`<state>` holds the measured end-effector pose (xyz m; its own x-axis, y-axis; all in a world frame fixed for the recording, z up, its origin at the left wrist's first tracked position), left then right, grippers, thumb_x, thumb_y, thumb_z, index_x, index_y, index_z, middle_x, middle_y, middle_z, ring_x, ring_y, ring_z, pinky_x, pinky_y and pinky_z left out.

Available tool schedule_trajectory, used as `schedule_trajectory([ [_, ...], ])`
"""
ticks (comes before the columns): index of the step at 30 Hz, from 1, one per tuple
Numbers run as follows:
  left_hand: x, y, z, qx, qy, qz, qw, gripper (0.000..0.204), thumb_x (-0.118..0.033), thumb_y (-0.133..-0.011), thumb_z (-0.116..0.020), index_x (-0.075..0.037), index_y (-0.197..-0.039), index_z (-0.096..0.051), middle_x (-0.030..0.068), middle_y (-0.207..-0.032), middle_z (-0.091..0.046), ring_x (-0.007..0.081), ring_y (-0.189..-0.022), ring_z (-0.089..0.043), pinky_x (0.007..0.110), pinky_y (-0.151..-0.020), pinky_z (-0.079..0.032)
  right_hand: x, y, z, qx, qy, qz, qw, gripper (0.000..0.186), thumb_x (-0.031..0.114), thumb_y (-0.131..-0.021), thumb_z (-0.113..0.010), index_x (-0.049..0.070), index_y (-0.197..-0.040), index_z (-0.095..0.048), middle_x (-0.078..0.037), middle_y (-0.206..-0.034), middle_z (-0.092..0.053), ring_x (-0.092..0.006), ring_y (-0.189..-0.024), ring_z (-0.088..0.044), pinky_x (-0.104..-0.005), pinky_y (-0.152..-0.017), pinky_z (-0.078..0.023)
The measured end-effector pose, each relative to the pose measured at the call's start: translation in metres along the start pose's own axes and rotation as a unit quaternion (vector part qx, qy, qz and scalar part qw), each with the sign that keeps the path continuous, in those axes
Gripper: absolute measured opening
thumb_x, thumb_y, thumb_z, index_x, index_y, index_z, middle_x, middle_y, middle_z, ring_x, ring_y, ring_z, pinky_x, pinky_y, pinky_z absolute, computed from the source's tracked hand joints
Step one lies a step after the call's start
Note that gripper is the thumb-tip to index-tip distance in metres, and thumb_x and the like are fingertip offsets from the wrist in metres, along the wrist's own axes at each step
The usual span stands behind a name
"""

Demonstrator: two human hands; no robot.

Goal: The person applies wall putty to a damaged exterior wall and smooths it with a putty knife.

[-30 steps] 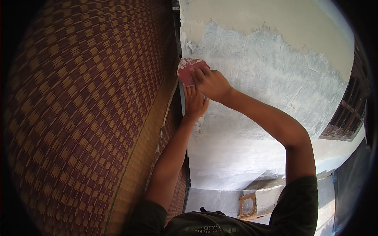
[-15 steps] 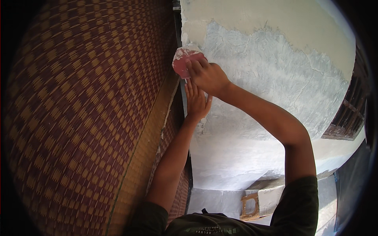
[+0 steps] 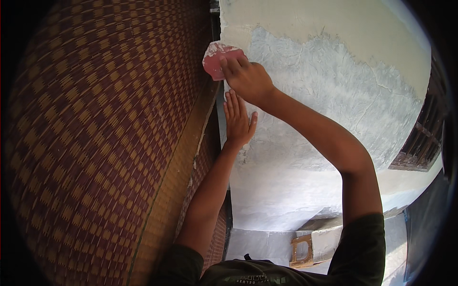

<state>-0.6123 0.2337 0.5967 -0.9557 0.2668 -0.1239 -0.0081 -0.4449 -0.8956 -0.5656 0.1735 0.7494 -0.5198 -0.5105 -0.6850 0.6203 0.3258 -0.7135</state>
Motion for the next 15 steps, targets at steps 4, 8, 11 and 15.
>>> schedule_trajectory([
  [4, -0.005, -0.002, -0.003, -0.009, 0.012, -0.011, 1.000, 0.079, -0.038, -0.100, -0.039, 0.014, -0.148, -0.005, 0.0363, -0.155, 0.001, 0.0477, -0.146, 0.006, 0.057, -0.117, 0.000, -0.020, 0.003, -0.023, 0.061, 0.063, -0.012, 0.996, 0.043, 0.010, -0.073, -0.065, -0.008, -0.112, -0.062, -0.007, -0.081, -0.059, -0.0183, -0.076, -0.061, -0.0251, -0.050, -0.051],
  [8, 0.001, -0.001, -0.013, 0.114, 0.004, 0.011, 0.993, 0.077, -0.038, -0.099, -0.041, 0.015, -0.147, -0.012, 0.0342, -0.156, -0.004, 0.0454, -0.147, 0.002, 0.057, -0.117, 0.000, 0.027, 0.040, -0.034, 0.118, 0.006, 0.034, 0.992, 0.039, 0.013, -0.075, -0.064, -0.007, -0.109, -0.063, -0.007, -0.080, -0.058, -0.0187, -0.076, -0.061, -0.0261, -0.052, -0.052],
  [11, 0.007, 0.006, -0.022, 0.149, -0.030, 0.006, 0.988, 0.077, -0.038, -0.099, -0.041, 0.014, -0.147, -0.012, 0.0340, -0.156, -0.003, 0.0452, -0.147, 0.002, 0.056, -0.118, 0.000, 0.026, 0.020, -0.020, 0.080, -0.013, 0.034, 0.996, 0.044, 0.013, -0.075, -0.064, -0.006, -0.114, -0.061, -0.007, -0.083, -0.059, -0.0191, -0.078, -0.061, -0.0264, -0.052, -0.052],
  [15, -0.006, -0.001, -0.007, -0.020, 0.007, -0.008, 1.000, 0.078, -0.037, -0.099, -0.041, 0.014, -0.148, -0.009, 0.0334, -0.157, 0.000, 0.0449, -0.147, 0.003, 0.055, -0.118, 0.000, -0.043, -0.011, -0.005, 0.006, 0.091, -0.063, 0.994, 0.045, 0.009, -0.074, -0.063, -0.005, -0.117, -0.061, -0.006, -0.083, -0.059, -0.0170, -0.078, -0.061, -0.0249, -0.049, -0.051],
])
Point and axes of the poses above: each hand's wrist, its own y-axis away from the middle knuckle, its own z-axis out of the back of the hand, x = y × z, the point moved 7 cm from there along -y, towards the middle knuckle
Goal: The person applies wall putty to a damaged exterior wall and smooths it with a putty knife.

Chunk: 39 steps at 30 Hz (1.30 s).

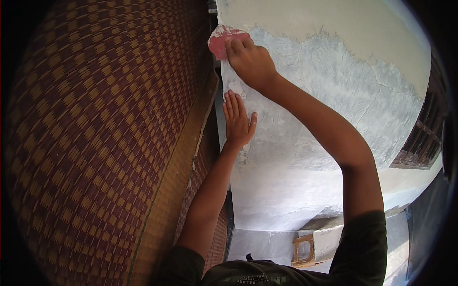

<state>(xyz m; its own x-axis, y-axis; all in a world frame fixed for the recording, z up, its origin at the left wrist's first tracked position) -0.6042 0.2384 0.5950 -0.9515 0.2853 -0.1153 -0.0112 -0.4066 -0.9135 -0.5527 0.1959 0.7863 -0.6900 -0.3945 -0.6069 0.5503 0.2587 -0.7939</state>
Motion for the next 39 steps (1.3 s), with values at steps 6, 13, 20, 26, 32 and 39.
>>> schedule_trajectory([
  [6, 0.013, 0.002, -0.015, 0.155, -0.050, 0.021, 0.986, 0.081, -0.039, -0.100, -0.038, 0.013, -0.149, -0.002, 0.0333, -0.157, 0.005, 0.0450, -0.147, 0.008, 0.056, -0.117, 0.002, 0.054, 0.066, -0.014, 0.120, -0.032, 0.081, 0.989, 0.047, 0.008, -0.072, -0.064, -0.007, -0.116, -0.062, -0.007, -0.082, -0.059, -0.0165, -0.073, -0.060, -0.0247, -0.048, -0.051],
  [13, 0.001, 0.000, 0.003, -0.018, -0.001, -0.009, 1.000, 0.077, -0.037, -0.098, -0.044, 0.015, -0.146, -0.013, 0.0353, -0.154, -0.008, 0.0472, -0.147, 0.001, 0.058, -0.117, -0.001, 0.001, 0.003, 0.006, 0.026, -0.015, 0.005, 1.000, 0.042, 0.007, -0.073, -0.065, -0.006, -0.113, -0.061, -0.009, -0.085, -0.061, -0.0188, -0.079, -0.062, -0.0259, -0.049, -0.052],
  [20, 0.012, 0.003, -0.003, 0.066, -0.033, 0.005, 0.997, 0.079, -0.037, -0.098, -0.043, 0.015, -0.147, -0.009, 0.0358, -0.155, -0.002, 0.0486, -0.146, 0.005, 0.058, -0.117, 0.001, 0.054, 0.060, -0.011, 0.068, -0.040, 0.080, 0.994, 0.040, 0.009, -0.074, -0.064, -0.008, -0.110, -0.063, -0.008, -0.077, -0.059, -0.0178, -0.073, -0.060, -0.0256, -0.048, -0.051],
  [26, 0.004, 0.000, 0.006, -0.004, -0.015, -0.006, 1.000, 0.078, -0.036, -0.098, -0.044, 0.016, -0.146, -0.012, 0.0355, -0.155, -0.003, 0.0467, -0.147, 0.002, 0.057, -0.117, -0.001, 0.012, 0.006, 0.004, 0.007, -0.013, 0.029, 0.999, 0.053, 0.010, -0.074, -0.064, -0.005, -0.125, -0.057, -0.006, -0.088, -0.059, -0.0169, -0.078, -0.059, -0.0237, -0.048, -0.051],
  [32, 0.003, 0.001, 0.008, -0.008, 0.001, 0.000, 1.000, 0.077, -0.035, -0.096, -0.046, 0.016, -0.145, -0.016, 0.0355, -0.154, -0.008, 0.0469, -0.147, -0.002, 0.058, -0.117, -0.003, 0.054, 0.058, -0.032, 0.091, -0.029, 0.076, 0.992, 0.048, 0.011, -0.075, -0.063, -0.010, -0.118, -0.061, -0.006, -0.082, -0.059, -0.0175, -0.071, -0.057, -0.0256, -0.050, -0.051],
  [39, 0.006, 0.004, -0.002, 0.042, -0.042, -0.016, 0.998, 0.070, -0.035, -0.097, -0.045, 0.017, -0.141, -0.025, 0.0377, -0.148, -0.021, 0.0513, -0.143, -0.011, 0.059, -0.116, -0.006, 0.039, 0.016, 0.008, -0.005, -0.079, 0.064, 0.995, 0.053, 0.012, -0.073, -0.064, -0.009, -0.122, -0.058, -0.005, -0.081, -0.059, -0.0184, -0.072, -0.059, -0.0259, -0.050, -0.052],
])
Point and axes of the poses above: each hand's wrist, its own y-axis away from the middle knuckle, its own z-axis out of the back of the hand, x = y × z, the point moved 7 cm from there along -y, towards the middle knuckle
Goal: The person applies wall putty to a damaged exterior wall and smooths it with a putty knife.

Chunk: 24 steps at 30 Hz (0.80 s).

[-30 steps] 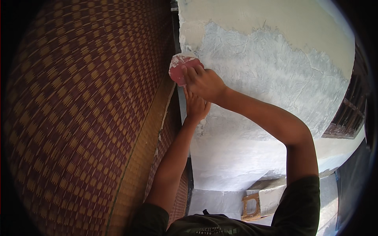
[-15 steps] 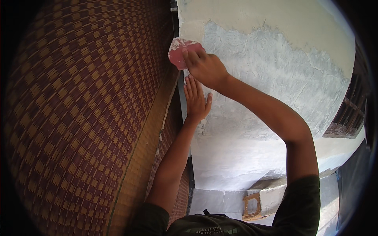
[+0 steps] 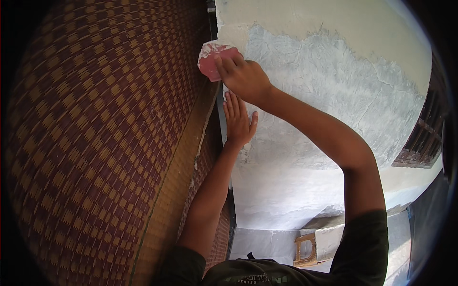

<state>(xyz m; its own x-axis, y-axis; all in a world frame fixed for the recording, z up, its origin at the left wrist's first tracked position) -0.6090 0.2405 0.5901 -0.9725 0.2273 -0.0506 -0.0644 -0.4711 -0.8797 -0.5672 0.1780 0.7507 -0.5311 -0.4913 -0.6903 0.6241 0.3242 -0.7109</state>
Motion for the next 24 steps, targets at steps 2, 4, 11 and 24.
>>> schedule_trajectory([
  [2, -0.006, -0.004, 0.014, -0.084, 0.032, -0.003, 0.996, 0.070, -0.035, -0.097, -0.045, 0.017, -0.140, -0.025, 0.0380, -0.148, -0.021, 0.0523, -0.142, -0.011, 0.061, -0.116, -0.004, -0.019, -0.003, -0.005, -0.017, 0.024, -0.020, 0.999, 0.054, 0.012, -0.073, -0.065, -0.009, -0.122, -0.058, -0.005, -0.081, -0.059, -0.0188, -0.073, -0.060, -0.0254, -0.050, -0.052],
  [4, -0.007, -0.006, 0.012, -0.072, 0.041, 0.000, 0.997, 0.072, -0.036, -0.098, -0.044, 0.017, -0.142, -0.022, 0.0379, -0.150, -0.017, 0.0518, -0.143, -0.008, 0.061, -0.116, -0.003, -0.026, 0.013, -0.028, 0.073, 0.086, -0.022, 0.993, 0.053, 0.012, -0.072, -0.065, -0.007, -0.122, -0.059, -0.005, -0.082, -0.059, -0.0182, -0.073, -0.060, -0.0244, -0.051, -0.052],
  [11, 0.011, 0.004, -0.007, 0.029, -0.043, 0.020, 0.998, 0.079, -0.037, -0.099, -0.042, 0.015, -0.148, -0.008, 0.0342, -0.156, -0.001, 0.0455, -0.147, 0.002, 0.056, -0.118, -0.001, 0.017, 0.030, -0.004, 0.055, -0.023, 0.025, 0.998, 0.052, 0.010, -0.072, -0.066, -0.003, -0.122, -0.059, -0.005, -0.083, -0.060, -0.0167, -0.076, -0.060, -0.0250, -0.049, -0.051],
  [24, 0.013, 0.006, -0.007, 0.039, -0.032, 0.018, 0.999, 0.079, -0.036, -0.098, -0.043, 0.015, -0.147, -0.009, 0.0338, -0.156, -0.003, 0.0449, -0.147, 0.002, 0.057, -0.117, -0.001, 0.008, 0.033, 0.006, 0.082, 0.010, 0.003, 0.997, 0.052, 0.008, -0.074, -0.064, -0.009, -0.123, -0.058, -0.008, -0.081, -0.061, -0.0177, -0.072, -0.060, -0.0254, -0.049, -0.051],
])
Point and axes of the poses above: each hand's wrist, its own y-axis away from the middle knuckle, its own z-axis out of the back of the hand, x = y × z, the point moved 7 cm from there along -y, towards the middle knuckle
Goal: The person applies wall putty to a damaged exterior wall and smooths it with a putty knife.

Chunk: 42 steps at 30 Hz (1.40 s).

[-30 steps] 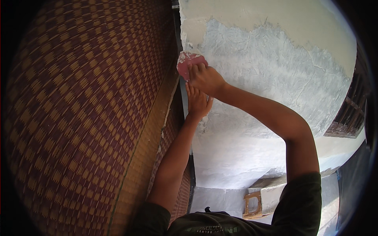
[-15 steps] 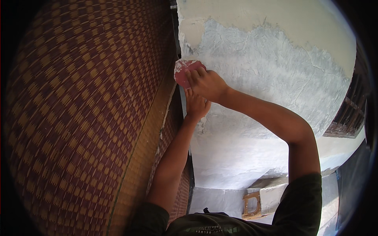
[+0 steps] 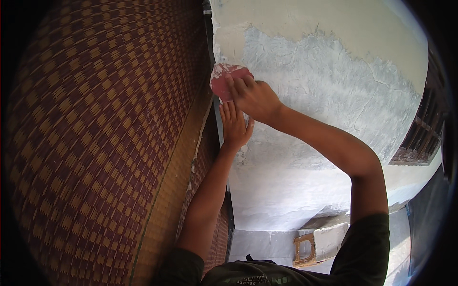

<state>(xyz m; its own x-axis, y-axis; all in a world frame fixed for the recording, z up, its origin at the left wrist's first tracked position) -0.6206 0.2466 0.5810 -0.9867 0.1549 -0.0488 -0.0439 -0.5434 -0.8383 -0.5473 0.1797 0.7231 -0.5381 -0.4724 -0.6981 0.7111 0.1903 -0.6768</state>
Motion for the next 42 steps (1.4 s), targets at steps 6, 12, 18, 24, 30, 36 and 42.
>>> schedule_trajectory([
  [6, -0.018, -0.008, 0.015, -0.083, 0.046, -0.019, 0.995, 0.079, -0.037, -0.099, -0.042, 0.016, -0.147, -0.008, 0.0341, -0.156, -0.002, 0.0450, -0.147, 0.003, 0.056, -0.118, -0.001, -0.068, -0.033, 0.004, -0.018, 0.109, -0.078, 0.991, 0.049, 0.006, -0.075, -0.063, -0.007, -0.122, -0.059, -0.007, -0.082, -0.060, -0.0175, -0.076, -0.062, -0.0251, -0.049, -0.051],
  [12, -0.011, -0.005, 0.004, 0.058, -0.014, -0.010, 0.998, 0.080, -0.037, -0.099, -0.041, 0.015, -0.148, -0.005, 0.0342, -0.156, 0.002, 0.0455, -0.147, 0.006, 0.057, -0.117, 0.000, 0.015, 0.022, -0.028, 0.086, 0.059, 0.045, 0.994, 0.049, 0.007, -0.074, -0.063, -0.010, -0.120, -0.060, -0.007, -0.076, -0.059, -0.0158, -0.068, -0.058, -0.0239, -0.046, -0.048],
  [18, -0.016, -0.005, 0.014, -0.077, 0.034, -0.020, 0.996, 0.080, -0.038, -0.099, -0.042, 0.015, -0.148, -0.007, 0.0339, -0.156, 0.000, 0.0449, -0.147, 0.004, 0.056, -0.118, 0.000, -0.052, -0.040, 0.011, -0.063, 0.079, -0.049, 0.994, 0.055, 0.008, -0.074, -0.063, -0.008, -0.126, -0.058, -0.007, -0.077, -0.059, -0.0175, -0.068, -0.059, -0.0247, -0.046, -0.048],
  [24, -0.009, -0.007, 0.011, -0.011, 0.031, -0.009, 0.999, 0.080, -0.038, -0.097, -0.044, 0.017, -0.146, -0.010, 0.0362, -0.155, -0.001, 0.0479, -0.146, 0.004, 0.058, -0.117, -0.001, 0.004, 0.012, -0.036, 0.076, 0.098, 0.050, 0.991, 0.053, 0.008, -0.076, -0.063, -0.007, -0.126, -0.058, -0.007, -0.078, -0.061, -0.0179, -0.068, -0.060, -0.0253, -0.049, -0.050],
  [30, -0.006, -0.003, 0.019, -0.081, 0.038, -0.016, 0.996, 0.079, -0.037, -0.098, -0.043, 0.015, -0.147, -0.010, 0.0338, -0.156, -0.002, 0.0446, -0.148, 0.003, 0.056, -0.118, -0.001, -0.023, -0.035, 0.012, -0.035, 0.047, -0.013, 0.998, 0.055, 0.007, -0.075, -0.063, -0.007, -0.128, -0.056, -0.007, -0.080, -0.062, -0.0184, -0.070, -0.060, -0.0249, -0.050, -0.052],
  [36, -0.012, -0.006, 0.011, -0.050, 0.051, -0.019, 0.997, 0.081, -0.040, -0.099, -0.040, 0.016, -0.147, -0.004, 0.0353, -0.156, 0.003, 0.0468, -0.147, 0.007, 0.058, -0.117, 0.001, -0.033, -0.022, -0.023, 0.063, 0.127, -0.017, 0.990, 0.055, 0.007, -0.076, -0.063, -0.010, -0.128, -0.055, -0.009, -0.080, -0.063, -0.0191, -0.069, -0.061, -0.0253, -0.049, -0.052],
  [42, -0.001, -0.001, -0.016, 0.138, -0.022, 0.010, 0.990, 0.079, -0.036, -0.097, -0.044, 0.016, -0.147, -0.011, 0.0349, -0.156, -0.004, 0.0460, -0.147, 0.003, 0.057, -0.117, -0.001, 0.004, -0.013, -0.012, 0.050, 0.013, 0.010, 0.999, 0.059, 0.009, -0.076, -0.064, -0.009, -0.130, -0.053, -0.011, -0.085, -0.063, -0.0195, -0.071, -0.062, -0.0281, -0.049, -0.053],
])
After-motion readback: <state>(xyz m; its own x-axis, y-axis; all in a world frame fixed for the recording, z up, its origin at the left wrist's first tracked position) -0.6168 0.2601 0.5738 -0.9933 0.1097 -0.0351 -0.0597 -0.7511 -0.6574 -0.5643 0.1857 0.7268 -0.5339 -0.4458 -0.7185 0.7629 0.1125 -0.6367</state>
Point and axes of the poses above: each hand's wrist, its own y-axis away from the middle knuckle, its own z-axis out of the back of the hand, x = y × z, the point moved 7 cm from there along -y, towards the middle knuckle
